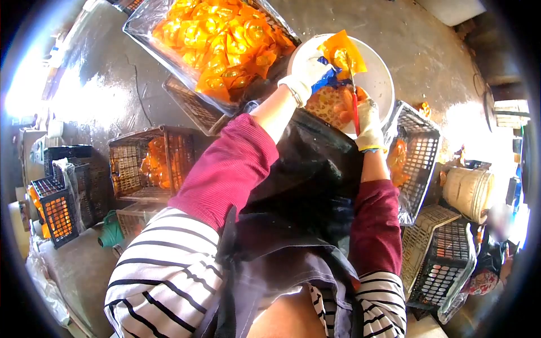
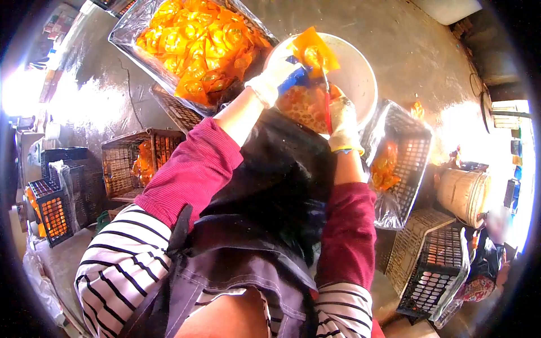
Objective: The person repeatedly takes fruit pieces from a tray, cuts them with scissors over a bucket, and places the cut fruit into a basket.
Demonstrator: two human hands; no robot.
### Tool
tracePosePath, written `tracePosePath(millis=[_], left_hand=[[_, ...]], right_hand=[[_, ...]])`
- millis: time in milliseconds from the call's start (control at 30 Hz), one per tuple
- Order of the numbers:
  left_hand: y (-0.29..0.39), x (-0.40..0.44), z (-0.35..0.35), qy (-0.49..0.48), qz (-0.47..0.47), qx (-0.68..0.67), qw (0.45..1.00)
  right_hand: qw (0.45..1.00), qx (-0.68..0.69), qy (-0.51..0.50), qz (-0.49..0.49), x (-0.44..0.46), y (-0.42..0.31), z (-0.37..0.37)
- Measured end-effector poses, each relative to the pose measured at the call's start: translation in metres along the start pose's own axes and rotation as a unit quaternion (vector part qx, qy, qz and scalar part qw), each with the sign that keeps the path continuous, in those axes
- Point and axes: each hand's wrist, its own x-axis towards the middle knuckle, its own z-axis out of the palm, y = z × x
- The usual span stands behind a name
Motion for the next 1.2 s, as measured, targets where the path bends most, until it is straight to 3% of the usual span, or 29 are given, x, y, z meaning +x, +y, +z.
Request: tracePosePath(millis=[100, 200, 300, 400, 433, 500, 533, 567, 667, 700, 767, 800, 833, 933, 967, 1100, 1200], left_hand=[[-0.016, 0.006, 0.0, 0.004, -0.013, 0.121, 0.993], [-0.02, 0.009, -0.006, -0.023, -0.047, 0.129, 0.99], [-0.033, 0.006, -0.01, -0.002, -0.077, 0.15, 0.986], [-0.008, -0.004, -0.006, -0.011, -0.051, 0.343, 0.938], [0.003, -0.008, -0.005, -0.022, -0.033, 0.426, 0.904], [0.004, -0.01, -0.005, -0.031, -0.051, 0.411, 0.91], [0.004, -0.011, -0.005, -0.036, -0.062, 0.403, 0.913], [0.003, -0.009, -0.004, -0.024, -0.129, 0.352, 0.927], [0.031, -0.013, -0.002, 0.023, -0.053, 0.469, 0.881], [0.041, -0.01, -0.001, 0.023, -0.089, 0.466, 0.88], [-0.003, 0.009, -0.01, 0.027, -0.076, 0.179, 0.981], [0.008, 0.003, -0.007, 0.02, -0.062, 0.035, 0.997], [0.021, -0.004, -0.003, 0.01, -0.051, -0.111, 0.992], [0.041, -0.016, 0.005, -0.075, -0.147, -0.274, 0.948], [0.055, -0.02, 0.011, -0.039, -0.151, -0.131, 0.979], [0.0, 0.007, -0.002, -0.025, -0.125, 0.043, 0.991], [-0.013, 0.013, -0.007, -0.021, -0.135, 0.094, 0.986]], right_hand=[[0.948, -0.273, 0.077, -0.143, 0.009, 0.011, 0.005], [0.955, -0.258, 0.065, -0.135, 0.005, 0.004, 0.001], [0.983, -0.18, 0.036, 0.003, 0.005, 0.004, -0.007], [0.972, -0.225, 0.05, 0.044, -0.013, -0.026, 0.006], [0.969, -0.237, 0.056, -0.035, 0.0, -0.008, 0.001], [0.946, -0.255, 0.069, -0.19, 0.022, 0.027, -0.003], [0.963, -0.229, 0.052, -0.132, 0.019, 0.027, -0.007], [0.976, -0.202, 0.035, -0.074, 0.017, 0.025, -0.013], [0.983, -0.181, -0.004, 0.029, 0.002, 0.0, -0.007], [0.988, -0.147, -0.008, 0.056, -0.013, -0.021, 0.005], [0.992, -0.102, -0.007, 0.069, -0.019, -0.032, 0.01], [0.994, -0.091, -0.004, 0.055, -0.016, -0.026, 0.008], [0.996, -0.08, -0.001, 0.042, -0.013, -0.022, 0.008], [0.997, -0.067, -0.012, 0.033, -0.012, -0.015, 0.01], [0.997, -0.072, -0.015, 0.038, -0.013, -0.017, 0.011], [0.994, -0.092, -0.019, 0.05, -0.014, -0.021, 0.01], [0.996, -0.075, -0.018, 0.054, -0.009, -0.014, 0.003]])
